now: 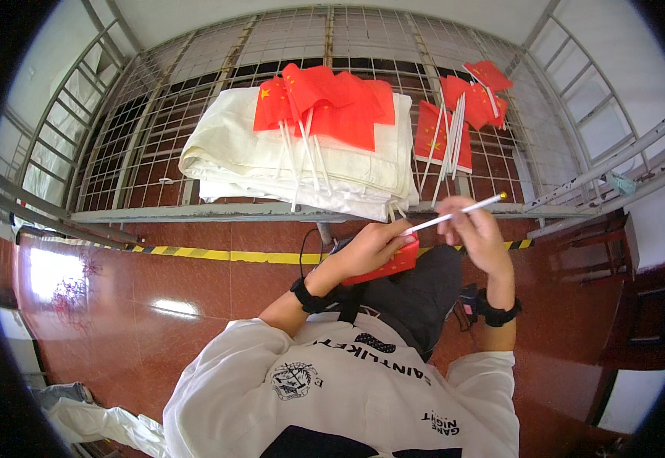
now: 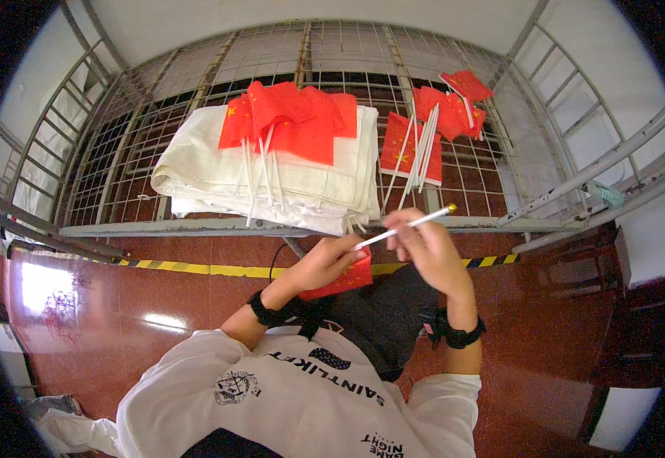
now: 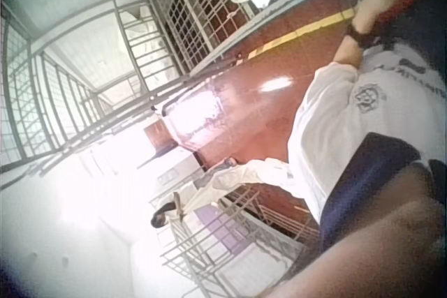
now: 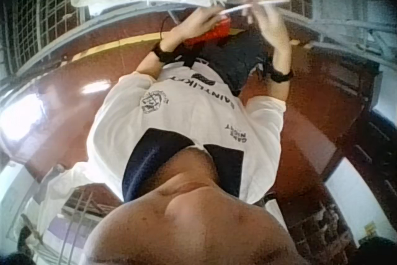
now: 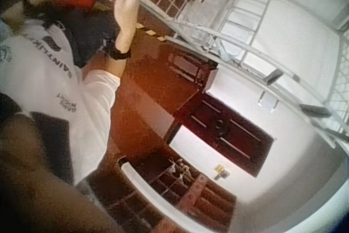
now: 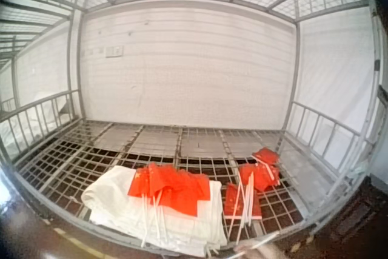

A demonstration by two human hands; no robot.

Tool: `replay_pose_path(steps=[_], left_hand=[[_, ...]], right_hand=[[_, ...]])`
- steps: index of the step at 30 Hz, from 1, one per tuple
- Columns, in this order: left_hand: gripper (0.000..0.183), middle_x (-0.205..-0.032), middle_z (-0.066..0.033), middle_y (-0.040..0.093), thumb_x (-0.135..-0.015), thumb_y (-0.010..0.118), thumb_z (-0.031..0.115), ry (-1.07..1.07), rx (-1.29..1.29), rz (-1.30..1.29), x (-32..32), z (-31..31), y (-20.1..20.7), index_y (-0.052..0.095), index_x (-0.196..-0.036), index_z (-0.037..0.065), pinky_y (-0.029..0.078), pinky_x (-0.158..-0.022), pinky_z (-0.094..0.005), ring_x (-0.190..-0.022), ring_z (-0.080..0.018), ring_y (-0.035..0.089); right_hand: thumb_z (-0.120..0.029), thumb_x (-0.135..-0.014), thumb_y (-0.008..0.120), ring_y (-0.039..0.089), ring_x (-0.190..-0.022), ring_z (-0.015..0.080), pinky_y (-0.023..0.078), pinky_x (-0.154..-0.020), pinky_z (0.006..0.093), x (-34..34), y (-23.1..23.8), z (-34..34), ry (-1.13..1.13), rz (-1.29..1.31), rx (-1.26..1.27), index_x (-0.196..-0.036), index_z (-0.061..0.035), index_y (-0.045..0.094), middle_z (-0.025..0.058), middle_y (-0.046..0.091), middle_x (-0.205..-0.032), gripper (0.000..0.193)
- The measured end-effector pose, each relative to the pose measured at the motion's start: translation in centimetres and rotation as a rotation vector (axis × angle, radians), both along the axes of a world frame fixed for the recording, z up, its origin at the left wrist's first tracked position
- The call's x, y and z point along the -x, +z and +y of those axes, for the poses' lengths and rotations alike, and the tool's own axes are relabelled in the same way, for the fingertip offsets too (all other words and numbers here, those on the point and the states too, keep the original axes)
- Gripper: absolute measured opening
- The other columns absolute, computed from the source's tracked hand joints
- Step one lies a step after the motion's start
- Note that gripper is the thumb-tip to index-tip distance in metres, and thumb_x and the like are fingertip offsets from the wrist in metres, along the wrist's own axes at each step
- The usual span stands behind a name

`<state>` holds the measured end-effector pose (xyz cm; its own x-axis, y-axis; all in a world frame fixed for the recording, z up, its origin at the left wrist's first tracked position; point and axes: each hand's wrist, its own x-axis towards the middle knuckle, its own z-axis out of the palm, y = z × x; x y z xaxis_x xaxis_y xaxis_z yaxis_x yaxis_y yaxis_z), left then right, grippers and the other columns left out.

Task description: The person assembles several small flags by sliding each red fabric flag piece onto a white plastic stick.

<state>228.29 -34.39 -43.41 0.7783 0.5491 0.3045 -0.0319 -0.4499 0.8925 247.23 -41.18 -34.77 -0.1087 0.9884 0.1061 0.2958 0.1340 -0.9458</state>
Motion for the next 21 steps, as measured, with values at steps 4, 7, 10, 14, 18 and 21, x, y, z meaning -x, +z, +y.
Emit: replay_pose_path(steps=[4, 7, 10, 14, 18, 21], left_hand=[[0.013, -0.068, -0.0167, 0.046, -0.089, 0.048, 0.011, 0.030, 0.019, -0.028, 0.0, 0.1, 0.3, 0.048, -0.089, -0.002, 0.040, -0.060, -0.0322, -0.060, -0.0271, 0.044], [0.014, -0.066, -0.0171, 0.044, -0.089, 0.048, 0.012, 0.047, -0.011, -0.030, 0.1, 0.1, 0.5, 0.047, -0.086, -0.002, 0.040, -0.059, -0.0324, -0.059, -0.0261, 0.041], [0.013, -0.066, -0.0169, 0.044, -0.089, 0.048, 0.011, 0.048, -0.031, -0.032, -0.1, 0.3, 0.5, 0.047, -0.087, -0.002, 0.040, -0.058, -0.0320, -0.058, -0.0253, 0.041], [0.013, -0.069, -0.0155, 0.049, -0.086, 0.049, 0.008, 0.045, 0.044, -0.133, -0.6, 0.2, -0.3, 0.050, -0.095, -0.001, 0.041, -0.059, -0.0294, -0.059, -0.0204, 0.044], [0.017, -0.071, -0.0148, 0.051, -0.085, 0.050, 0.007, 0.030, 0.121, -0.120, -0.1, 0.0, -0.3, 0.051, -0.100, -0.001, 0.042, -0.059, -0.0279, -0.060, -0.0154, 0.045], [0.014, -0.067, -0.0125, 0.050, -0.084, 0.052, 0.006, 0.089, 0.044, -0.123, 0.2, 0.0, 0.7, 0.052, -0.097, -0.001, 0.040, -0.057, -0.0270, -0.061, -0.0114, 0.043]], right_hand=[[-0.028, -0.090, 0.048, 0.052, -0.077, 0.0125, 0.042, -0.065, 0.0239, 0.7, 1.0, 1.5, -0.449, 0.051, -0.671, -0.127, -0.0020, 0.035, 0.0112, 0.053, -0.100, 0.047], [-0.056, -0.088, 0.027, 0.044, -0.114, 0.0262, 0.034, -0.094, 0.0403, -0.9, 4.1, 0.8, -0.362, -0.349, -0.580, -0.138, -0.0022, 0.014, 0.0174, 0.039, -0.131, 0.074], [-0.070, -0.079, 0.019, 0.026, -0.129, 0.0294, 0.018, -0.105, 0.0392, 1.8, 1.6, 1.0, -0.056, -0.276, -0.345, -0.139, -0.0026, 0.004, 0.0201, 0.026, -0.139, 0.091], [-0.065, -0.083, 0.024, 0.023, -0.129, 0.0351, 0.019, -0.105, 0.0399, 4.2, -3.0, 1.6, 0.170, -0.362, -0.301, -0.138, -0.0003, -0.001, 0.0244, 0.019, -0.139, 0.088], [-0.044, -0.085, 0.046, 0.030, -0.125, 0.0354, 0.025, -0.102, 0.0401, 5.0, -4.0, 1.7, 0.155, -0.394, -0.310, -0.138, -0.0019, 0.000, 0.0246, 0.023, -0.138, 0.082], [-0.029, -0.082, 0.059, 0.038, -0.121, 0.0353, 0.032, -0.098, 0.0384, 5.0, -3.3, 1.2, 0.072, -0.251, -0.167, -0.138, -0.0035, 0.005, 0.0241, 0.032, -0.133, 0.083]])
